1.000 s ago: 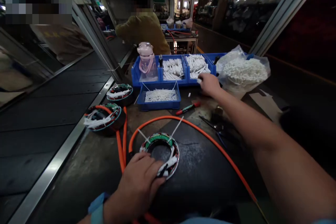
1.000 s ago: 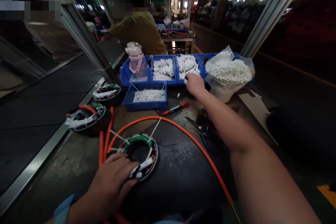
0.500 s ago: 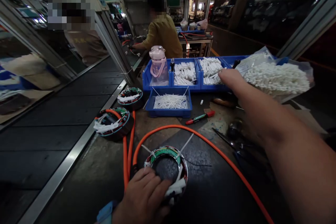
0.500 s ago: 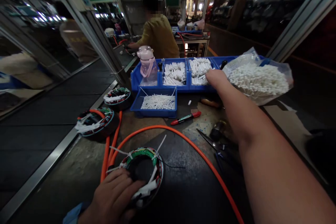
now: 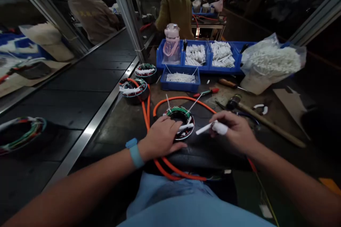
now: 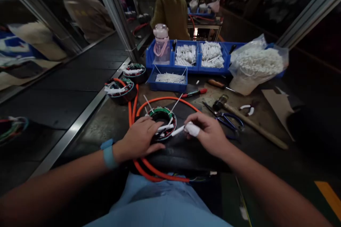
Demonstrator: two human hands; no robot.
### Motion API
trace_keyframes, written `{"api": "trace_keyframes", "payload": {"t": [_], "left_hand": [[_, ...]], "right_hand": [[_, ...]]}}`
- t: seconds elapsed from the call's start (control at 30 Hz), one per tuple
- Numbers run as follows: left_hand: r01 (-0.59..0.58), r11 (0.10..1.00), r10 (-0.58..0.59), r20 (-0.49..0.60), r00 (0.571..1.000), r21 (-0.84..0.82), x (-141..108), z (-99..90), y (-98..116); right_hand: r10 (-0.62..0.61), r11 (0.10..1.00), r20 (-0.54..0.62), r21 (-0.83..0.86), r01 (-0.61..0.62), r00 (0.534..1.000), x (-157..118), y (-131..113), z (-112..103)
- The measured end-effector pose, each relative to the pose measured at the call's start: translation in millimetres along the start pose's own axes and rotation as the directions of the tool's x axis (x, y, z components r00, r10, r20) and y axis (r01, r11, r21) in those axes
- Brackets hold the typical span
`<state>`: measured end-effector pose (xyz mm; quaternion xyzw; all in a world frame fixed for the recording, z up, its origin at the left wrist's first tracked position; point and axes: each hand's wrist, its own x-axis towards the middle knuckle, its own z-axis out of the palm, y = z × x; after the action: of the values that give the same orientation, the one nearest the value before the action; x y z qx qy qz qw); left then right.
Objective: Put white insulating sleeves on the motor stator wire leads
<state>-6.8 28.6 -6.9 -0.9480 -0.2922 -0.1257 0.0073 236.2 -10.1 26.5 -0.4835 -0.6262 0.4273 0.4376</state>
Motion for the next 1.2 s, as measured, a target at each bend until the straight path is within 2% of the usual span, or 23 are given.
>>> {"api": "trace_keyframes", "payload": {"t": [0.1, 0.17, 0.23, 0.3, 0.4, 0.47, 0.53, 0.63, 0.7, 0.77, 0.87, 0.97, 1.03, 1.1, 1.2], "left_hand": [[0.042, 0.998, -0.043, 0.026, 0.999, 0.036, 0.8, -1.6, 4.4], [0.052, 0.998, -0.054, 0.042, 0.998, 0.048, 1.5, -2.6, 6.1], [0.051, 0.997, -0.055, 0.058, 0.997, 0.062, 2.1, -3.4, 6.6], [0.049, 0.996, -0.054, 0.068, 0.996, 0.078, 2.4, -3.9, 6.8], [0.047, 0.995, -0.053, 0.067, 0.996, 0.092, 2.8, -4.3, 7.2], [0.049, 0.995, -0.055, 0.067, 0.996, 0.084, 3.2, -4.5, 7.7], [0.054, 0.996, -0.059, 0.074, 0.996, 0.065, 3.7, -4.7, 8.0], [0.063, 0.997, -0.066, 0.086, 0.994, 0.032, 4.2, -4.6, 8.1], [0.074, 0.997, -0.075, 0.084, 0.994, 0.015, 4.2, -4.1, 8.2], [0.083, 0.996, -0.084, 0.082, 0.993, 0.013, 4.1, -3.7, 8.4], [0.075, 0.997, -0.078, 0.088, 0.993, 0.033, 3.7, -4.6, 8.9], [0.040, 0.997, -0.046, 0.102, 0.994, 0.059, 2.6, -7.4, 8.8], [0.013, 0.997, -0.021, 0.111, 0.994, 0.075, 1.5, -9.4, 8.2], [0.001, 0.997, -0.009, 0.106, 0.994, 0.073, 0.8, -10.8, 7.5], [0.017, 1.000, -0.017, 0.106, 0.994, 0.002, 2.8, -12.6, 7.3]], "right_hand": [[0.063, 0.996, -0.097, 0.067, -0.056, 0.993, -15.4, 13.7, 19.1], [0.059, 0.995, -0.178, 0.089, -0.044, 0.982, -12.3, 20.0, 26.4], [0.041, 0.995, -0.187, 0.092, -0.024, 0.982, -4.5, 20.4, 30.9], [0.046, 0.996, -0.103, 0.087, -0.037, 0.994, 4.8, 15.4, 34.0], [0.082, 0.997, 0.134, -0.001, -0.083, 0.987, 15.2, 3.7, 38.3], [0.031, 0.986, 0.250, -0.167, 0.011, 0.968, 14.4, -1.6, 42.1], [-0.084, 0.918, 0.310, -0.347, 0.195, 0.947, 4.5, -0.5, 48.3], [-0.262, 0.734, 0.322, -0.546, 0.404, 0.910, -20.8, 14.4, 63.6], [-0.341, 0.623, 0.281, -0.647, 0.439, 0.897, -34.2, 26.8, 75.9], [-0.364, 0.579, 0.227, -0.705, 0.411, 0.903, -38.5, 33.8, 85.6], [-0.280, 0.641, 0.178, -0.697, 0.322, 0.943, -30.2, 29.2, 88.5], [-0.117, 0.755, 0.119, -0.634, 0.166, 0.986, -17.0, 15.2, 77.7], [-0.021, 0.783, 0.084, -0.618, 0.068, 0.996, -9.1, 7.1, 67.8], [0.018, 0.788, 0.095, -0.614, 0.044, 0.995, -1.3, 1.9, 59.1], [0.030, 0.807, 0.206, -0.583, 0.098, 0.978, 11.8, -3.0, 49.4]]}}
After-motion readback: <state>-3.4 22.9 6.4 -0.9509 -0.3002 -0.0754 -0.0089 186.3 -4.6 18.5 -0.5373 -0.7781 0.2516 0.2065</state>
